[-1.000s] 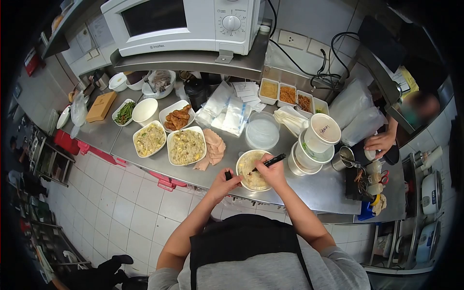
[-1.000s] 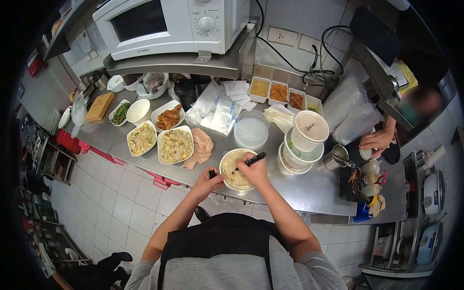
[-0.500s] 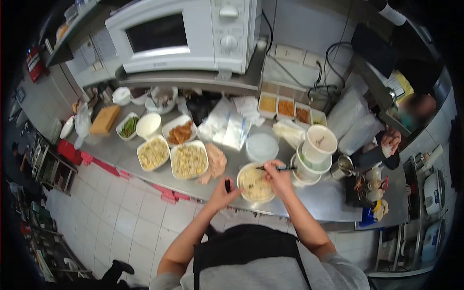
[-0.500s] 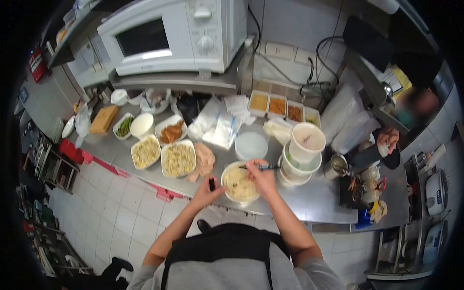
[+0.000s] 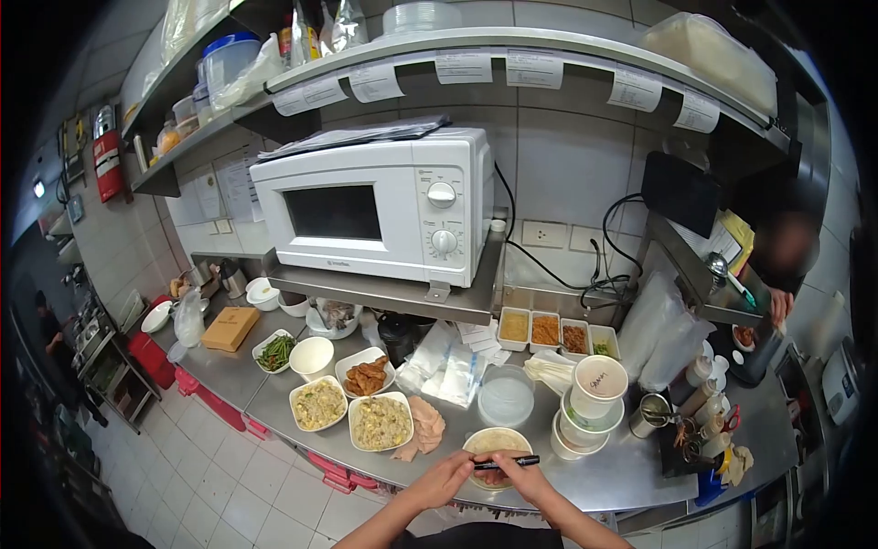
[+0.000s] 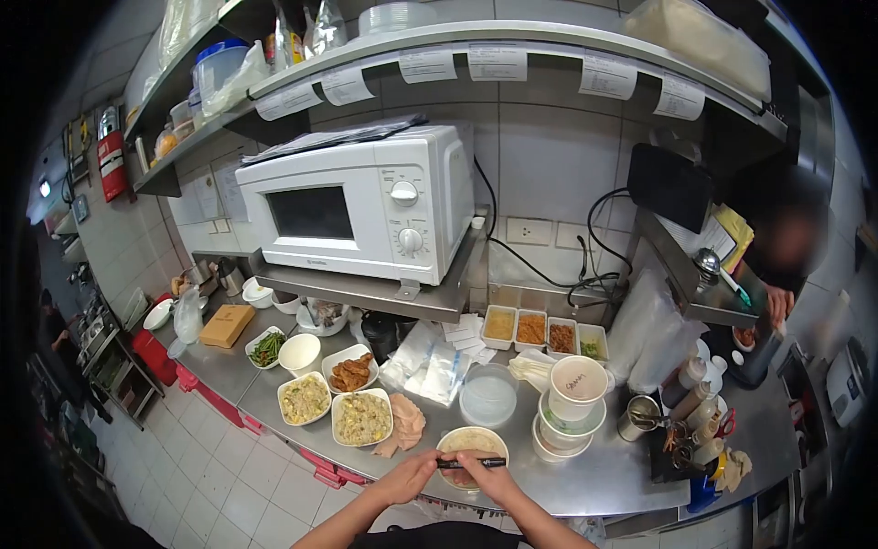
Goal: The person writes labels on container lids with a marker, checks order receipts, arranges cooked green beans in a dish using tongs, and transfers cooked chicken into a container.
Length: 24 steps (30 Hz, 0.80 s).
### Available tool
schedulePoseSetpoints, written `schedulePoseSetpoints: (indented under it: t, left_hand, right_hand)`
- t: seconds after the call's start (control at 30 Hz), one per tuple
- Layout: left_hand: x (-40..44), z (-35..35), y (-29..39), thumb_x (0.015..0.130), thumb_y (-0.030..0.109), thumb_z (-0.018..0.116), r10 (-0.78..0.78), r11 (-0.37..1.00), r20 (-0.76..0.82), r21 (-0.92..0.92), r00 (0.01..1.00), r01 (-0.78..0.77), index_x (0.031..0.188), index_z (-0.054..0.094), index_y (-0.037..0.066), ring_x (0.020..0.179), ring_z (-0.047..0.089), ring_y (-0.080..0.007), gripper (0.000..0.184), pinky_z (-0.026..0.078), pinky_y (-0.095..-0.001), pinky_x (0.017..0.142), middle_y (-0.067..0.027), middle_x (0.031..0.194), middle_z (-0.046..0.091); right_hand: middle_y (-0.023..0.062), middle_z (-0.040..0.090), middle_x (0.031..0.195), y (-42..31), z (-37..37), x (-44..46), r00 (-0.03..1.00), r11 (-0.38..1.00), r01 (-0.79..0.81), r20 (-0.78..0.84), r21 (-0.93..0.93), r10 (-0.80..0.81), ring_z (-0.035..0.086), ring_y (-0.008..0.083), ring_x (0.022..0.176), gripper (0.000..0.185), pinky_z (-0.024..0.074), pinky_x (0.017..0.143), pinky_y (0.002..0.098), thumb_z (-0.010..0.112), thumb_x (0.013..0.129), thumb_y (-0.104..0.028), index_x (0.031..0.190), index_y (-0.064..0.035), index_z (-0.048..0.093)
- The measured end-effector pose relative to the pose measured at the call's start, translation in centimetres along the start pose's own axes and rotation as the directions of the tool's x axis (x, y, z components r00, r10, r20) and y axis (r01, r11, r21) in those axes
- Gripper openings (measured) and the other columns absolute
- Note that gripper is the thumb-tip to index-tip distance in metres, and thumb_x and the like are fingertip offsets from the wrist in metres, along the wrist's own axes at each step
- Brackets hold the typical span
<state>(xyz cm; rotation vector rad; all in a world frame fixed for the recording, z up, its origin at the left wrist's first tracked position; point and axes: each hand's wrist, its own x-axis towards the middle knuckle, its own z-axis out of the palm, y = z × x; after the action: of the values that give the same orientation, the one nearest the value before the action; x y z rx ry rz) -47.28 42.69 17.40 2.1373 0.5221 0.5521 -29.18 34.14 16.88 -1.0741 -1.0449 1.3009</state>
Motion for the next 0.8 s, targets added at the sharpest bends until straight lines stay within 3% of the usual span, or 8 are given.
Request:
schedulePoseSetpoints:
  t: [0.07, 0.23, 0.37, 0.47, 0.5, 0.6, 0.7, 0.8]
  left_hand:
    - [-0.1, -0.3, 1.0, 0.097, 0.035, 0.032, -0.004, 1.0, 0.024, 0.027, 1.0, 0.003, 0.116, 0.051, 0.001, 0.101, 0.052, -0.0364, 0.044, 0.041, -0.039, 0.086, -0.0196, 0.109, 0.053]
    - [-0.6, 0.2, 1.5, 0.096, 0.031, 0.034, 0.01, 0.999, 0.054, 0.031, 0.998, -0.012, 0.117, 0.051, 0.002, 0.097, 0.052, -0.0395, 0.039, 0.041, -0.0409, 0.086, -0.0222, 0.1, 0.056]
    - [-1.0, 0.0, 1.7, 0.096, 0.033, 0.034, -0.044, 0.998, 0.063, -0.046, 0.997, 0.047, 0.116, 0.052, 0.003, 0.091, 0.057, -0.0383, 0.04, 0.043, -0.0423, 0.081, -0.0215, 0.092, 0.06]
    - [-1.6, 0.0, 1.5, 0.095, 0.038, 0.036, -0.045, 0.995, 0.048, -0.086, 0.998, 0.049, 0.114, 0.053, 0.003, 0.078, 0.06, -0.0378, 0.043, 0.047, -0.0418, 0.072, -0.0187, 0.08, 0.063]
    - [-1.7, 0.0, 1.6, 0.094, 0.04, 0.038, -0.038, 0.994, 0.04, -0.104, 0.999, 0.042, 0.113, 0.053, 0.003, 0.072, 0.061, -0.0377, 0.045, 0.048, -0.0413, 0.068, -0.0175, 0.075, 0.063]
    - [-1.9, 0.6, 1.1, 0.094, 0.044, 0.036, -0.024, 0.999, 0.045, -0.036, 0.999, 0.026, 0.112, 0.052, 0.001, 0.075, 0.061, -0.0375, 0.049, 0.048, -0.041, 0.07, -0.0186, 0.077, 0.063]
    - [-1.8, 1.4, 2.1, 0.096, 0.043, 0.031, -0.055, 0.997, 0.116, 0.055, 0.992, 0.049, 0.121, 0.047, 0.006, 0.075, 0.064, -0.0295, 0.047, 0.048, -0.037, 0.074, -0.0143, 0.081, 0.065]
    - [-1.4, 2.2, 2.2, 0.096, 0.043, 0.031, -0.064, 0.997, 0.203, -0.032, 0.977, 0.072, 0.121, 0.047, 0.005, 0.076, 0.065, -0.0256, 0.048, 0.049, -0.0353, 0.075, -0.0133, 0.079, 0.066]
  right_hand:
    - [0.0075, 0.065, 0.095, -0.5, 0.3, -0.2, 1.0, 0.99, 0.021, 0.001, -0.142, -0.021, 0.059, 0.0102, 0.075, 0.031, 0.0478, 0.064, 0.0213, 0.047, 0.095, -0.026, 0.108, -0.0024, 0.063]
    - [0.001, 0.058, 0.069, -0.7, 1.7, -0.5, 0.997, 0.977, 0.074, 0.034, -0.201, -0.069, 0.054, 0.0066, 0.06, 0.023, 0.0426, 0.051, 0.0195, 0.051, 0.092, -0.018, 0.103, -0.0027, 0.065]
    - [0.0045, 0.06, 0.07, -0.7, 2.0, -0.7, 0.992, 0.966, 0.029, 0.127, -0.259, 0.005, 0.056, 0.0095, 0.06, 0.023, 0.0452, 0.051, 0.0211, 0.048, 0.093, -0.018, 0.1, -0.0005, 0.062]
    - [0.0078, 0.061, 0.071, -1.7, 2.8, -1.4, 0.966, 0.993, -0.028, 0.252, -0.112, 0.056, 0.058, 0.0135, 0.061, 0.03, 0.0481, 0.053, 0.0232, 0.043, 0.095, -0.021, 0.101, 0.0025, 0.06]
    - [0.0106, 0.062, 0.072, -1.4, 2.7, -1.6, 0.955, 0.993, -0.108, 0.28, 0.04, 0.093, 0.059, 0.0168, 0.061, 0.038, 0.0502, 0.054, 0.0249, 0.039, 0.097, -0.027, 0.102, 0.0043, 0.058]
    - [0.0108, 0.061, 0.071, -2.7, 4.2, -2.7, 0.949, 0.893, -0.305, 0.18, 0.329, 0.258, 0.057, 0.0163, 0.055, 0.038, 0.0473, 0.051, 0.0243, 0.036, 0.096, -0.027, 0.097, 0.0031, 0.059]
    - [0.0117, 0.059, 0.07, -0.3, 2.5, -2.8, 0.987, 0.995, -0.084, 0.135, -0.059, 0.092, 0.054, 0.0161, 0.052, 0.035, 0.0414, 0.047, 0.0246, 0.036, 0.093, -0.025, 0.092, 0.0025, 0.059]
    - [0.0091, 0.057, 0.064, -0.5, 2.7, -3.5, 0.993, 0.983, 0.029, 0.114, -0.179, -0.008, 0.051, 0.0137, 0.048, 0.033, 0.0356, 0.045, 0.0227, 0.036, 0.09, -0.022, 0.087, 0.0021, 0.058]
